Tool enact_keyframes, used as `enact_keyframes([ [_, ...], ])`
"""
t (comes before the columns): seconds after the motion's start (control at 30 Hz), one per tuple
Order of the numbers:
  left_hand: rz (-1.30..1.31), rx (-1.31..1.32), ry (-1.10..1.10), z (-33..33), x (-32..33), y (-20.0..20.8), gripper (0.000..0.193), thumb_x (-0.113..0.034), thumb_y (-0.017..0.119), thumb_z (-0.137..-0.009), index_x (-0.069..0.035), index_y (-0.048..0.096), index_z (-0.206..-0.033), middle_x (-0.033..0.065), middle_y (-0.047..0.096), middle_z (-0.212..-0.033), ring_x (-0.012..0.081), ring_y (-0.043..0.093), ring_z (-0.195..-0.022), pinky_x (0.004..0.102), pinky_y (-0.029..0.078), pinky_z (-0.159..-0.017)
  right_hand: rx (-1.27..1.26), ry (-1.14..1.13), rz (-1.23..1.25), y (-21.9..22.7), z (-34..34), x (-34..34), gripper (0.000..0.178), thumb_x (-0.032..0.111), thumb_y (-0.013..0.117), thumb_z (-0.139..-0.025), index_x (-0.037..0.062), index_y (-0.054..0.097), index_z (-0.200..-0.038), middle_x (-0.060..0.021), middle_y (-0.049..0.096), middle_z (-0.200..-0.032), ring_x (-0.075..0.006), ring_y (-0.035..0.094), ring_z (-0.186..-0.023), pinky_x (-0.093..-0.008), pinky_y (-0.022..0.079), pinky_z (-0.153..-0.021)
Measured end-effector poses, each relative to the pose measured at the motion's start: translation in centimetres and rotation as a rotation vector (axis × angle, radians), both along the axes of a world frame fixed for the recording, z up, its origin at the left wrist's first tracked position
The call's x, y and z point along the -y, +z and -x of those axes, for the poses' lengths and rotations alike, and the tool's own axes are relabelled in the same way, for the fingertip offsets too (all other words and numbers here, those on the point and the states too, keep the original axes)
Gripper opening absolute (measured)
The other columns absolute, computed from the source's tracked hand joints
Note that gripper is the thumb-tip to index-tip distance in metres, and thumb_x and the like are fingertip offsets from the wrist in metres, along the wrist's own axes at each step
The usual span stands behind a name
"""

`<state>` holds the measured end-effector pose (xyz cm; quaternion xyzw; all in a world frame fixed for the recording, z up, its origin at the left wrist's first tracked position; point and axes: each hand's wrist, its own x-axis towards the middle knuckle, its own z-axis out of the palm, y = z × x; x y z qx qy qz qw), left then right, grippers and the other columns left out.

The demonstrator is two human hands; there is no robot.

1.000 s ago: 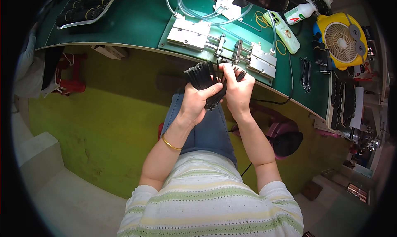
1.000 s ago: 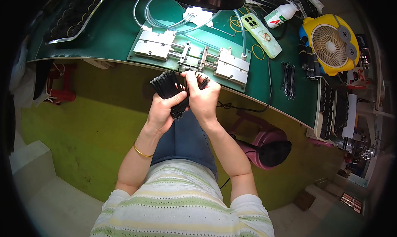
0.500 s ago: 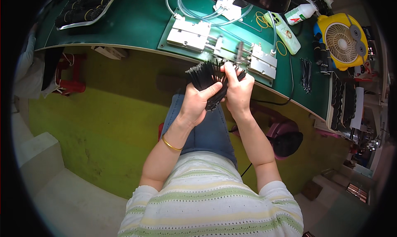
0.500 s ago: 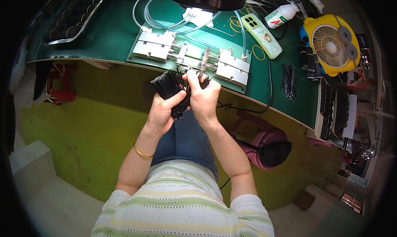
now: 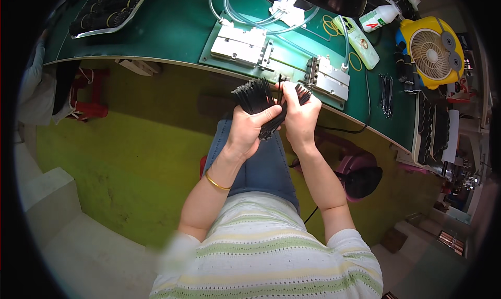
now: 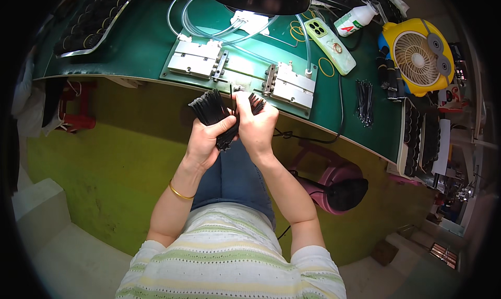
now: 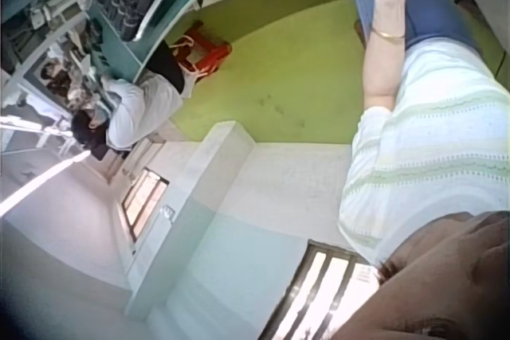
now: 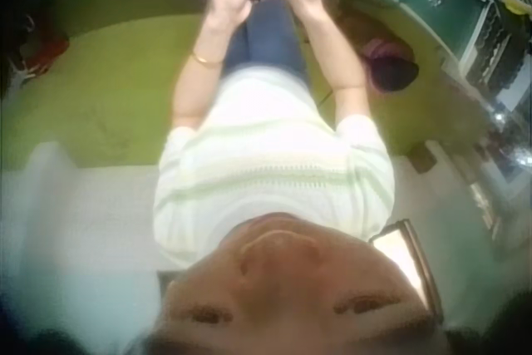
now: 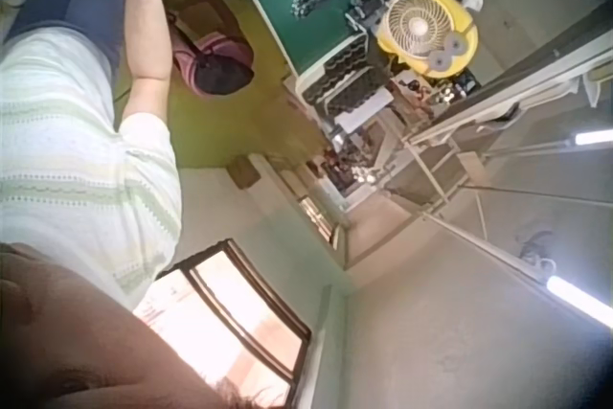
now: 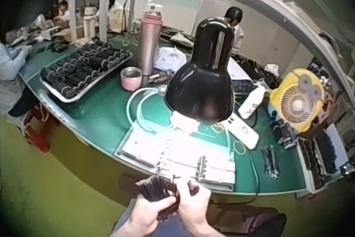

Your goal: Bundling and organizing small black electronic components at a workstation.

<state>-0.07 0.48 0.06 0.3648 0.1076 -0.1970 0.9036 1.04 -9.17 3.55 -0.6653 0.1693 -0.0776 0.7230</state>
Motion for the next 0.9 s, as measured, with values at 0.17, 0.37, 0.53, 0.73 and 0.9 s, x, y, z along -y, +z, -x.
enact_keyframes([
  [0.17,0.015,0.007,-0.004,-0.2,0.2,0.0,0.015,-0.001,0.062,-0.075,-0.001,0.058,-0.090,0.0042,0.059,-0.078,0.0122,0.057,-0.063,0.0256,0.049,-0.054,-0.036,-0.028,-0.082,-0.5,-0.2,0.2,0.018,0.012,0.058,-0.081,-0.0029,0.062,-0.073,0.0017,0.050,-0.056,-0.0043,0.042,-0.046,-0.0192,0.035,-0.042],
  [0.37,0.115,-0.030,0.008,0.2,0.2,0.4,0.013,-0.001,0.061,-0.076,0.000,0.057,-0.088,0.0054,0.059,-0.078,0.0137,0.058,-0.064,0.0266,0.049,-0.055,-0.042,0.006,-0.062,-0.7,-0.1,0.6,0.018,0.013,0.057,-0.082,-0.0029,0.061,-0.074,0.0015,0.050,-0.056,-0.0045,0.042,-0.044,-0.0195,0.035,-0.041],
  [0.53,0.095,-0.066,0.016,0.8,0.0,0.1,0.010,-0.001,0.061,-0.076,0.000,0.056,-0.085,0.0064,0.059,-0.078,0.0149,0.058,-0.064,0.0274,0.049,-0.056,-0.001,0.074,0.056,-0.3,0.3,0.5,0.017,0.013,0.056,-0.083,-0.0017,0.062,-0.076,0.0026,0.049,-0.055,-0.0037,0.041,-0.044,-0.0189,0.033,-0.040],
  [0.73,0.047,-0.083,0.018,0.8,-0.2,0.2,0.010,-0.001,0.061,-0.075,0.000,0.056,-0.083,0.0065,0.058,-0.076,0.0150,0.058,-0.064,0.0278,0.050,-0.057,0.025,0.037,0.071,-0.6,-0.1,0.2,0.016,0.013,0.057,-0.083,-0.0003,0.063,-0.077,0.0037,0.048,-0.054,-0.0029,0.040,-0.044,-0.0182,0.031,-0.040],
  [0.9,0.060,-0.024,-0.009,0.5,-0.2,-0.1,0.012,-0.001,0.061,-0.075,-0.001,0.056,-0.085,0.0055,0.058,-0.076,0.0144,0.058,-0.065,0.0276,0.050,-0.057,-0.041,0.030,-0.038,-0.2,-0.2,0.3,0.017,0.014,0.058,-0.081,-0.0011,0.063,-0.076,0.0034,0.049,-0.055,-0.0030,0.041,-0.045,-0.0184,0.032,-0.041],
])
